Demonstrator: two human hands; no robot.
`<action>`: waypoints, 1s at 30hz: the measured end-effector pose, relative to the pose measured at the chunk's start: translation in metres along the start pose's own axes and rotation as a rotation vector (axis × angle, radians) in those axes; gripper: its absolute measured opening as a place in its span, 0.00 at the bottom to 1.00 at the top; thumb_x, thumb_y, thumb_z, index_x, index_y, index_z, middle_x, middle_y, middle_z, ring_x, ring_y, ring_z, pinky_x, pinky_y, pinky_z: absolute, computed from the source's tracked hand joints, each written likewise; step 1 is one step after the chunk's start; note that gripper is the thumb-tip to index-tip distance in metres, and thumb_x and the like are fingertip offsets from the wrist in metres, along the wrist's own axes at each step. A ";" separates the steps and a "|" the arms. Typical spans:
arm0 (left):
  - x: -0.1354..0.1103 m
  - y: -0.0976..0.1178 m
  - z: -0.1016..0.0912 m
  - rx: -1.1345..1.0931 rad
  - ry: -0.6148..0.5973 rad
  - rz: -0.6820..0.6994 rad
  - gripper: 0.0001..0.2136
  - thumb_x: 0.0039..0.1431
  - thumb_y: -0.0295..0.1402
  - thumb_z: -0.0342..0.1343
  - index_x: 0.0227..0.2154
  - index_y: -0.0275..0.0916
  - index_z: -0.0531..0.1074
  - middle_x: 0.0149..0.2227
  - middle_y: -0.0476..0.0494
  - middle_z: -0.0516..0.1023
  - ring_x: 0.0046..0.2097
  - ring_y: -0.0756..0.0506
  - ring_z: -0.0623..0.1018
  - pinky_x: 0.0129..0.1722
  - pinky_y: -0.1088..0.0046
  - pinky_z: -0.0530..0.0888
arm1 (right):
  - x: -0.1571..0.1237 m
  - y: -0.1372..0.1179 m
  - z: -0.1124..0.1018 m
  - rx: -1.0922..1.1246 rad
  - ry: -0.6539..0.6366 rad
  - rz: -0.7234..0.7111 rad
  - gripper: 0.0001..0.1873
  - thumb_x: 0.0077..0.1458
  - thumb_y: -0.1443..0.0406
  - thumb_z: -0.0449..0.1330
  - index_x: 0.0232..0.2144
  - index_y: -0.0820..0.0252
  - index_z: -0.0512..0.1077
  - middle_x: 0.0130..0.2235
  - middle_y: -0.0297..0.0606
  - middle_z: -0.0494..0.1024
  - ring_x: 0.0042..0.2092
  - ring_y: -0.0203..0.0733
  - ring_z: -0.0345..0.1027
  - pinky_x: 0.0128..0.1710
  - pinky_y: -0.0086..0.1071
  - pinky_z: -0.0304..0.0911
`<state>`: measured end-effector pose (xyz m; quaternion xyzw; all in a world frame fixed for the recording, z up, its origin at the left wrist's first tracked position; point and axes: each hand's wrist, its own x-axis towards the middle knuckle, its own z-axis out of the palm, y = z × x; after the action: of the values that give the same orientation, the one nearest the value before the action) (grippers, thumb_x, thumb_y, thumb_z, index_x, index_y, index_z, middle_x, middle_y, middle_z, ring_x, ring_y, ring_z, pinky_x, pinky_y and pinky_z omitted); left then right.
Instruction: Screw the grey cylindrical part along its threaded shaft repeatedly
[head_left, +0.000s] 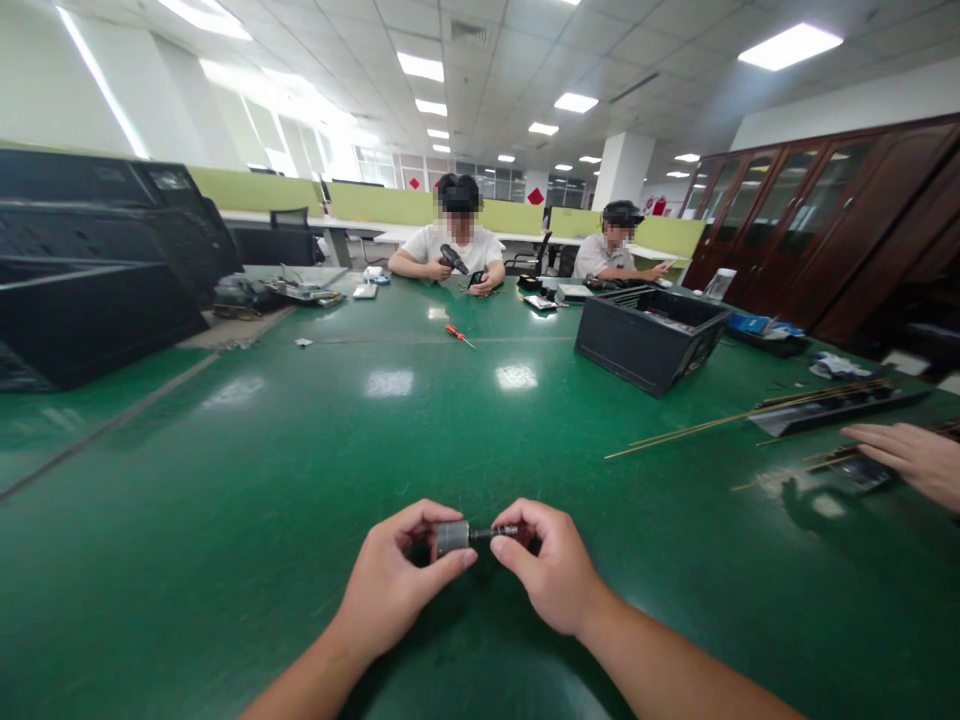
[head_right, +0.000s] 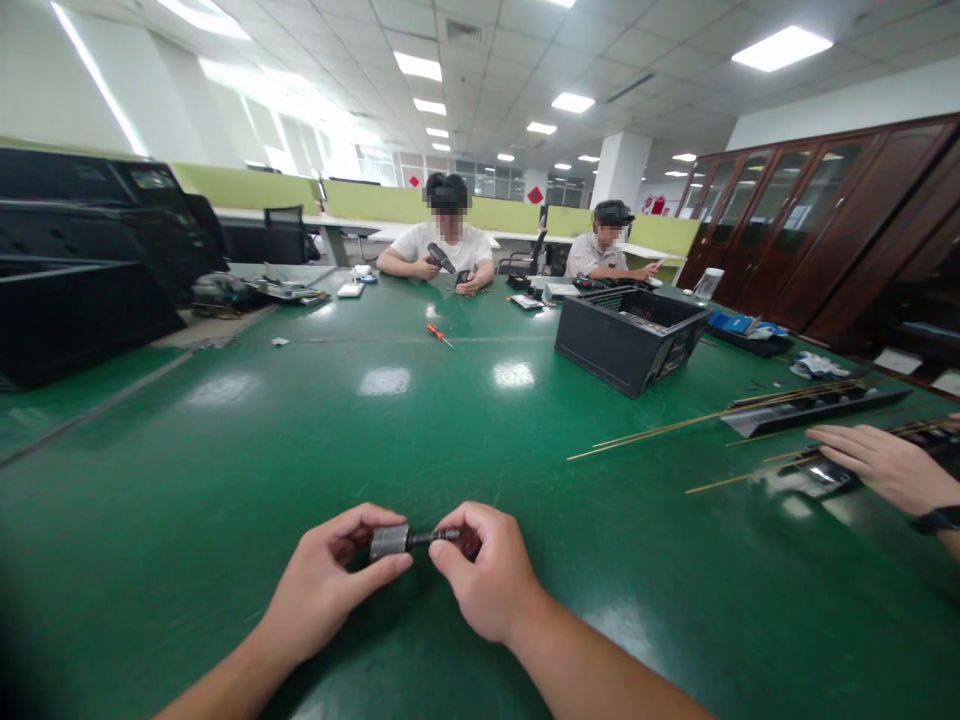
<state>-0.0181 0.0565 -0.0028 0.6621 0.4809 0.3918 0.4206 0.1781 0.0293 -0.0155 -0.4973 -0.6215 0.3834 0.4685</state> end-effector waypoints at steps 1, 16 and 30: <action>0.000 0.000 0.000 -0.003 0.001 0.000 0.14 0.46 0.38 0.69 0.33 0.38 0.76 0.28 0.48 0.80 0.31 0.45 0.77 0.32 0.73 0.72 | 0.000 0.000 0.000 0.004 -0.003 0.002 0.03 0.52 0.67 0.61 0.30 0.61 0.76 0.26 0.32 0.71 0.29 0.35 0.62 0.31 0.28 0.57; 0.002 -0.001 -0.003 -0.058 0.026 -0.008 0.15 0.46 0.38 0.69 0.35 0.37 0.76 0.30 0.46 0.81 0.32 0.44 0.78 0.33 0.72 0.72 | 0.003 0.002 0.001 0.044 0.020 0.002 0.03 0.52 0.67 0.61 0.29 0.61 0.75 0.25 0.32 0.71 0.28 0.36 0.63 0.30 0.28 0.58; 0.003 -0.005 -0.003 -0.089 0.015 -0.019 0.15 0.46 0.38 0.69 0.36 0.37 0.75 0.31 0.46 0.81 0.33 0.44 0.78 0.36 0.72 0.72 | 0.002 0.002 0.001 0.055 0.017 0.010 0.03 0.52 0.67 0.61 0.29 0.62 0.75 0.26 0.32 0.71 0.29 0.35 0.63 0.31 0.28 0.58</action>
<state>-0.0216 0.0604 -0.0058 0.6352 0.4724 0.4136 0.4498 0.1774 0.0321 -0.0171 -0.4906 -0.6043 0.3983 0.4854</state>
